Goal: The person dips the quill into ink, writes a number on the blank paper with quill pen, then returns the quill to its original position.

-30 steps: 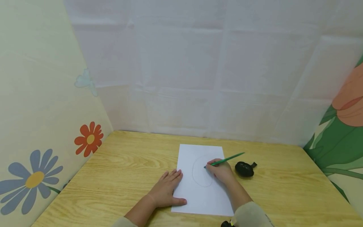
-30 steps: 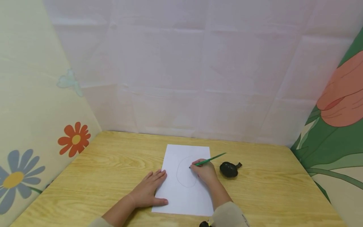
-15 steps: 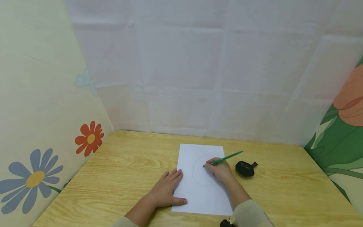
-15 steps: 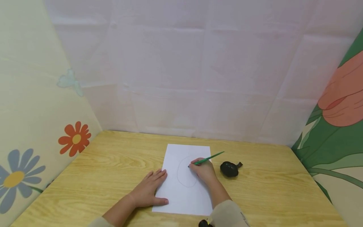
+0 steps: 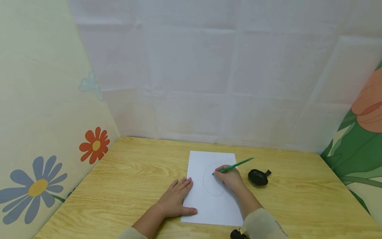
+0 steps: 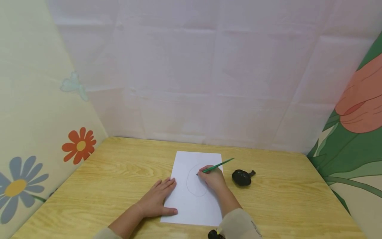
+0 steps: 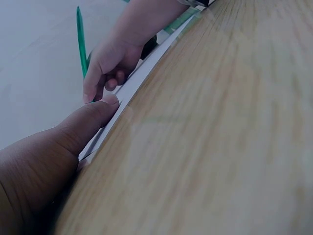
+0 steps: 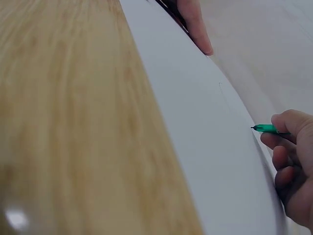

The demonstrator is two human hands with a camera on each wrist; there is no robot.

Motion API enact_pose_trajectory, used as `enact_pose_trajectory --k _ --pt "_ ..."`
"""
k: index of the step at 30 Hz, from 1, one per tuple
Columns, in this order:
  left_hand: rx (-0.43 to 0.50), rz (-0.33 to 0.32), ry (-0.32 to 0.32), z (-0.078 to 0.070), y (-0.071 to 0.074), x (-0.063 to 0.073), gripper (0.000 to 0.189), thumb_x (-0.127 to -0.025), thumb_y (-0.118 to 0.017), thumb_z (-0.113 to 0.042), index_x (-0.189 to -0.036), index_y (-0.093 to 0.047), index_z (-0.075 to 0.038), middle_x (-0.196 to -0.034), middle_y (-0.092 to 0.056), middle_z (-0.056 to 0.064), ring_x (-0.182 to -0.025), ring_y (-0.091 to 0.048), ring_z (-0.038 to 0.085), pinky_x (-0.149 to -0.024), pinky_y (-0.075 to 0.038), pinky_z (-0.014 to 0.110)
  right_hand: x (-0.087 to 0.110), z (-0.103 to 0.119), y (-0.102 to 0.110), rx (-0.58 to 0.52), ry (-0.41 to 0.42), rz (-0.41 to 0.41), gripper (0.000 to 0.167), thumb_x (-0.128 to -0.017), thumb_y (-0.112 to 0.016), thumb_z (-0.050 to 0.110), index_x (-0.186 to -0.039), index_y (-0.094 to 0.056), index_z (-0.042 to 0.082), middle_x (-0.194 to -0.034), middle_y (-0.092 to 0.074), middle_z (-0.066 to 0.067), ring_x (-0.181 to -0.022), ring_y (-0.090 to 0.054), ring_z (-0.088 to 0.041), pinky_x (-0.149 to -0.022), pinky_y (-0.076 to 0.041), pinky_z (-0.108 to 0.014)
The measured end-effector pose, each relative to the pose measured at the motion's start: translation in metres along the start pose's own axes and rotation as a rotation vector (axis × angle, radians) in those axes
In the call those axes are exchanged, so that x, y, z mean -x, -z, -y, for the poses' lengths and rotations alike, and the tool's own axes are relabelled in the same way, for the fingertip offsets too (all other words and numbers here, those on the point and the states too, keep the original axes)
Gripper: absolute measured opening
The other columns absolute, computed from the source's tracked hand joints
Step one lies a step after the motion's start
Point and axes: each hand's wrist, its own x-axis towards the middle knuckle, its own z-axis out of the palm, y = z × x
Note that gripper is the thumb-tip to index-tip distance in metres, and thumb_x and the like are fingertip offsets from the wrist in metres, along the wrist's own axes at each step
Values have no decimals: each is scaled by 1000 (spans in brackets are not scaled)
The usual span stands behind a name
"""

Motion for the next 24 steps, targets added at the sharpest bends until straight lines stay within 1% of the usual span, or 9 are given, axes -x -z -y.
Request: enact_pose_trajectory --k 8,14,19,24 --pt "-10 -5 -1 0 0 0 105 -78 -64 -71 -153 -32 -5 -161 -30 8 -152 -21 29 -123 -15 54 0 3 -2 -15 -2 5 16 -83 -74 19 -94 -73 7 -64 -58 4 -51 -47 -10 -51 -41 -21" --pt "2 -10 -15 -1 1 2 105 -78 -64 -71 -152 -33 -4 -161 -31 10 -151 -23 30 -122 -16 55 -2 2 -4 -17 -4 5 15 -84 -74 19 -93 -73 7 -65 -59 3 -51 -47 -9 -51 -41 -21" --pt "15 -9 -17 -2 2 3 105 -78 -64 -71 -152 -33 -3 -161 -30 10 -151 -22 31 -122 -16 55 -2 1 -6 -17 4 2 16 -83 -74 19 -93 -73 8 -69 -62 3 -53 -49 -9 -52 -43 -21" --pt "10 -8 -11 -2 3 3 104 -78 -63 -71 -152 -33 -3 -161 -30 10 -151 -22 30 -122 -16 56 -1 3 -7 -2 14 2 15 -83 -74 21 -93 -73 9 -68 -62 2 -55 -51 -10 -53 -45 -22"
